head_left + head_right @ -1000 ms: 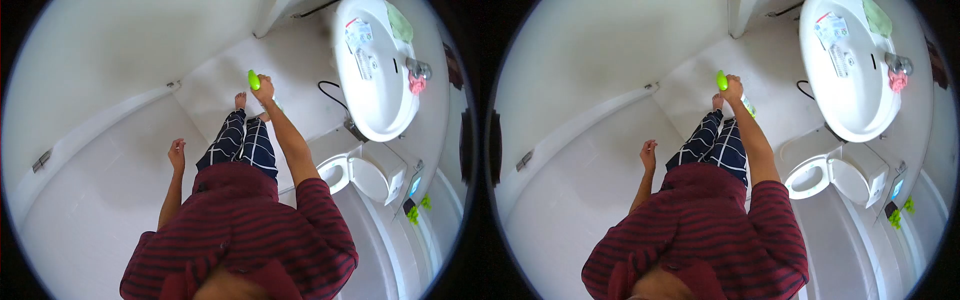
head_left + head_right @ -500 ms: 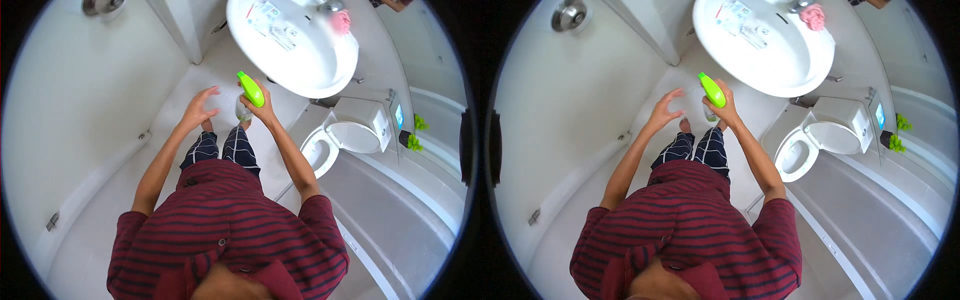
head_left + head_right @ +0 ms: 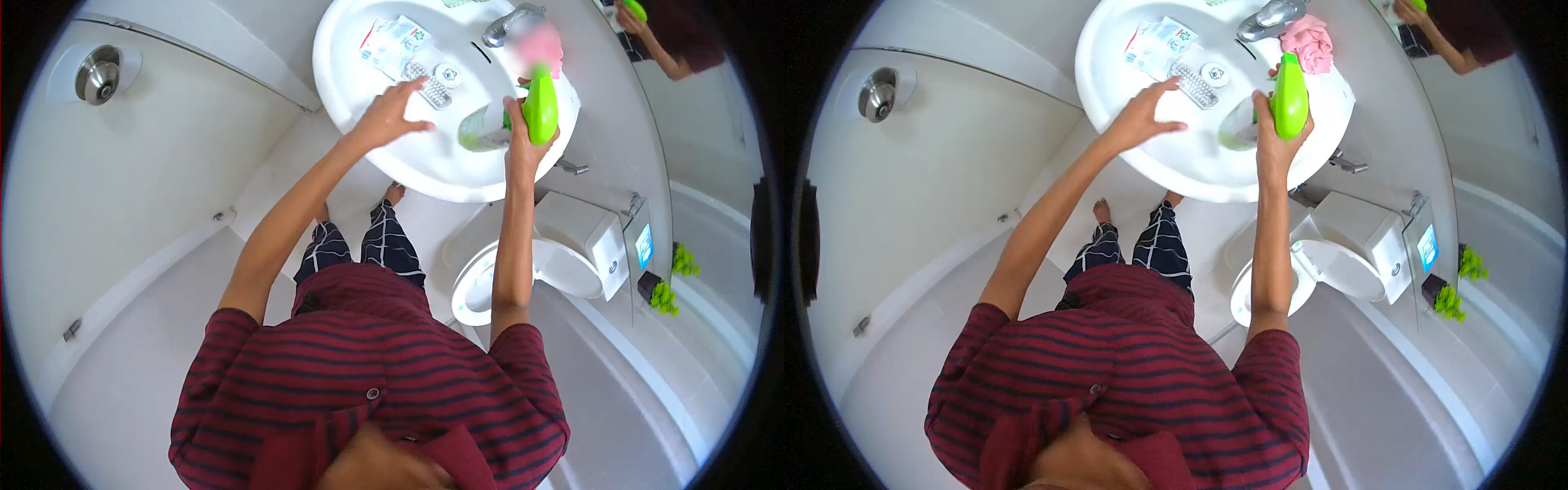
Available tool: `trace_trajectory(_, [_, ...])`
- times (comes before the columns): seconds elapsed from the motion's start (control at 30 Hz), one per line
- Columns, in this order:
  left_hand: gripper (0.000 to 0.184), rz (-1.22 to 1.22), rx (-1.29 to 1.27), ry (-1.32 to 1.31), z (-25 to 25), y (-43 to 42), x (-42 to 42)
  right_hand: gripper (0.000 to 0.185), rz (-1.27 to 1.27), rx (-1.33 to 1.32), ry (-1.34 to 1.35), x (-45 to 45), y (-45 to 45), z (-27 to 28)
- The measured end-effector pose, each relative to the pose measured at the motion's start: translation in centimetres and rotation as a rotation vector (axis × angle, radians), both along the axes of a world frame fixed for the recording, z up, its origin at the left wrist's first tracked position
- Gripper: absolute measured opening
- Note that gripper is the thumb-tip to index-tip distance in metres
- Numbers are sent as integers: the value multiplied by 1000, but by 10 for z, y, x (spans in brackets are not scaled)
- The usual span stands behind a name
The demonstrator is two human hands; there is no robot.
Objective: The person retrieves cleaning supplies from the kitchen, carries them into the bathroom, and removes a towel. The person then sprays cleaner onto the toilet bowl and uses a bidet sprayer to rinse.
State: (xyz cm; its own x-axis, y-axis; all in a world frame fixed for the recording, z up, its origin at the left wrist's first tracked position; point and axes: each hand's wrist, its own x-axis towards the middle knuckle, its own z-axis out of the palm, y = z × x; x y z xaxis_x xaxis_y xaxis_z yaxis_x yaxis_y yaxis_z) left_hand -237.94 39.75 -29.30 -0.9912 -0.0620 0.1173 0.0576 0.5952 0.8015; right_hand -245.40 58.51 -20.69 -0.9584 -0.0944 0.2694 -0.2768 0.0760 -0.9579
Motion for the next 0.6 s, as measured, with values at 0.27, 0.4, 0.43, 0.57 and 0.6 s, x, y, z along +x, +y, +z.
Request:
trace_trajectory(0.27, [63, 864, -200, -27, -93, -37, -81, 36, 87, 76, 43, -85, -3, -105])
trace_trajectory(0.4, [45, 920, -425, -179, -90, -51, -123, 55, 61, 207, 14, -86, -3, -112])
trace_trajectory(0.43, [41, 868, -522, -244, -90, -55, -130, 61, 20, 261, 75, -79, -2, -106])
trace_trajectory(0.57, [31, 678, -322, -338, -90, -66, -135, 76, -222, 232, -236, -21, 11, -98])
trace_trajectory(0.6, [29, 635, -138, -312, -83, -72, -133, 71, -298, 129, -398, -2, 17, -109])
